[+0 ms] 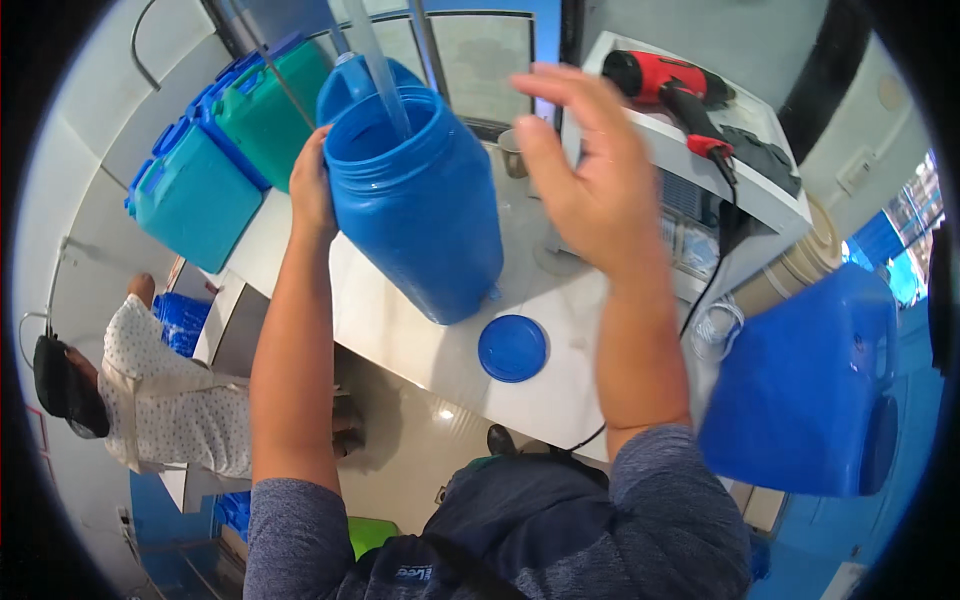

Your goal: The person fills a large blue plastic container with water from a tap, wipes the rim with a cloth, and applies a plastic shrink wrap seal. They use a red heat gun to shrink the seal around the container's opening. The person then places the sealed container on the floor and repeats the process with a second container.

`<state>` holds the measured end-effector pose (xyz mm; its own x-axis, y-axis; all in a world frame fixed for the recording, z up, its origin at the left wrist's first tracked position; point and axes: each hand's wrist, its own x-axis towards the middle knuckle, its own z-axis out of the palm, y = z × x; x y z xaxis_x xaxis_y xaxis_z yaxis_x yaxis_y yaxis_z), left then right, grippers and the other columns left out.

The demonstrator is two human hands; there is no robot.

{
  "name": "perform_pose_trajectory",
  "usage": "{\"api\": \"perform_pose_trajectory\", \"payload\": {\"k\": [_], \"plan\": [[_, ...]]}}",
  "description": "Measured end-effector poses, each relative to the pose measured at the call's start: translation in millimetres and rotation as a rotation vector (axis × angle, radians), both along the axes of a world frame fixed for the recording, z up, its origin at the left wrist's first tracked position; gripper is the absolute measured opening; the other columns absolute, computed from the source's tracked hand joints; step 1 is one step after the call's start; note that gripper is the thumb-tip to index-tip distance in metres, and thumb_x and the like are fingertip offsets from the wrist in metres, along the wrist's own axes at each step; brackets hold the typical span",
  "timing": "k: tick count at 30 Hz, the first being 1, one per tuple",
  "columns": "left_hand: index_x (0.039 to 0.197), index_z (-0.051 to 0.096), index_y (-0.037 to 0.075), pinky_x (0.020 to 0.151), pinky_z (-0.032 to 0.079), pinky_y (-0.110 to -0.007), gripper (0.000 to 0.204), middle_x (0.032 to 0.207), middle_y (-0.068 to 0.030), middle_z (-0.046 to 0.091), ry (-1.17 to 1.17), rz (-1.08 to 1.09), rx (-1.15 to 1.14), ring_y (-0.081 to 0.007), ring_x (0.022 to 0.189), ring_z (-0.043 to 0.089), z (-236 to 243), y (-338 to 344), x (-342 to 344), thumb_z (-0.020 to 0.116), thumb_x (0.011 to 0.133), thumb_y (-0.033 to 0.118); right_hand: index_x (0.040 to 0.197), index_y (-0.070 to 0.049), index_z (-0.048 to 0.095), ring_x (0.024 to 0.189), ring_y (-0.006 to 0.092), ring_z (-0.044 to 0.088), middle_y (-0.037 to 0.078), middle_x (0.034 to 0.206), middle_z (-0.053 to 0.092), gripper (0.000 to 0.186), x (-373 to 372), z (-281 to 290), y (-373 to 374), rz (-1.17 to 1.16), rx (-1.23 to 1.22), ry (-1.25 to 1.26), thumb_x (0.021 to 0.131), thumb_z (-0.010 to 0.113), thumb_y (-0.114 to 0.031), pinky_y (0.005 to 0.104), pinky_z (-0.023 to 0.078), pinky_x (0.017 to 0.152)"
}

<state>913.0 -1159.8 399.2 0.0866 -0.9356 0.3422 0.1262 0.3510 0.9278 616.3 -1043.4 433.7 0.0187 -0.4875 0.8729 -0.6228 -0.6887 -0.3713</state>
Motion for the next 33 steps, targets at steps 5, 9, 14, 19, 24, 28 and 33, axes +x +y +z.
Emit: {"api": "perform_pose_trajectory", "payload": {"k": [5, 9, 14, 19, 24, 28, 33], "plan": [[0.123, 0.066, 0.002, 0.09, 0.054, -0.03, 0.04, 0.111, -0.0104, 0.072, -0.005, -0.011, -0.007, -0.017, 0.099, 0.068, -1, -5, 3, 0.042, 0.107, 0.029, 0.124, -0.01, 0.068, 0.111, 0.038, 0.064, 0.018, 0.115, 0.069, 0.033, -92, 39, 60, -0.776, 0.179, 0.45, 0.093, 0.067, -0.023, 0.0482, 0.044, 0.101], [0.124, 0.066, 0.002, 0.09, 0.054, -0.03, 0.04, 0.111, -0.0098, 0.072, 0.095, -0.037, 0.048, -0.0164, 0.099, 0.068, -6, -12, 8, 0.042, 0.107, 0.029, 0.121, -0.011, 0.067, 0.111, 0.0368, 0.065, 0.016, 0.109, 0.073, 0.035, -119, 39, 50, -0.887, 0.518, 0.516, 0.092, 0.069, -0.03, 0.0524, 0.041, 0.1], [0.123, 0.067, 0.003, 0.09, 0.053, -0.03, 0.038, 0.111, -0.0078, 0.072, 0.044, -0.081, 0.079, -0.0154, 0.1, 0.067, -1, -13, 13, 0.044, 0.106, 0.03, 0.116, -0.01, 0.069, 0.114, 0.0333, 0.064, 0.014, 0.108, 0.075, 0.043, -117, 44, -1, -0.928, 0.593, 0.471, 0.088, 0.073, -0.042, 0.0537, 0.039, 0.099], [0.122, 0.067, 0.003, 0.088, 0.053, -0.032, 0.039, 0.111, -0.0074, 0.072, -0.244, -0.01, 0.179, -0.0167, 0.096, 0.067, 19, -3, 13, 0.05, 0.105, 0.034, 0.124, -0.01, 0.071, 0.123, 0.0362, 0.061, 0.018, 0.122, 0.071, 0.06, -138, 55, -49, -0.834, 0.743, 0.428, 0.092, 0.06, -0.059, 0.0582, 0.037, 0.105], [0.122, 0.068, 0.004, 0.086, 0.055, -0.033, 0.038, 0.107, -0.0094, 0.073, 0.09, -0.064, 0.244, -0.0189, 0.095, 0.068, 18, 5, 2, 0.052, 0.104, 0.034, 0.135, -0.012, 0.067, 0.126, 0.0295, 0.063, 0.016, 0.139, 0.064, 0.072, -213, 83, -22, -0.825, 1.035, 0.602, 0.085, 0.064, -0.065, 0.0505, 0.047, 0.107], [0.12, 0.068, 0.004, 0.086, 0.056, -0.034, 0.037, 0.106, -0.0105, 0.073, 0.186, -0.039, 0.203, -0.0201, 0.095, 0.069, 8, 3, -3, 0.054, 0.104, 0.033, 0.14, -0.005, 0.061, 0.126, 0.0323, 0.062, 0.016, 0.141, 0.062, 0.071, -257, 72, -22, -0.598, 1.152, 0.656, 0.084, 0.075, -0.047, 0.0423, 0.052, 0.102], [0.122, 0.068, 0.004, 0.087, 0.056, -0.036, 0.037, 0.109, -0.0113, 0.073, 0.189, -0.041, 0.194, -0.0214, 0.097, 0.07, 7, 0, -1, 0.053, 0.104, 0.033, 0.128, -0.007, 0.069, 0.117, 0.0348, 0.067, 0.019, 0.127, 0.069, 0.046, -274, 60, -43, -0.692, 1.001, 0.766, 0.087, 0.074, -0.028, 0.0445, 0.052, 0.098]]}}
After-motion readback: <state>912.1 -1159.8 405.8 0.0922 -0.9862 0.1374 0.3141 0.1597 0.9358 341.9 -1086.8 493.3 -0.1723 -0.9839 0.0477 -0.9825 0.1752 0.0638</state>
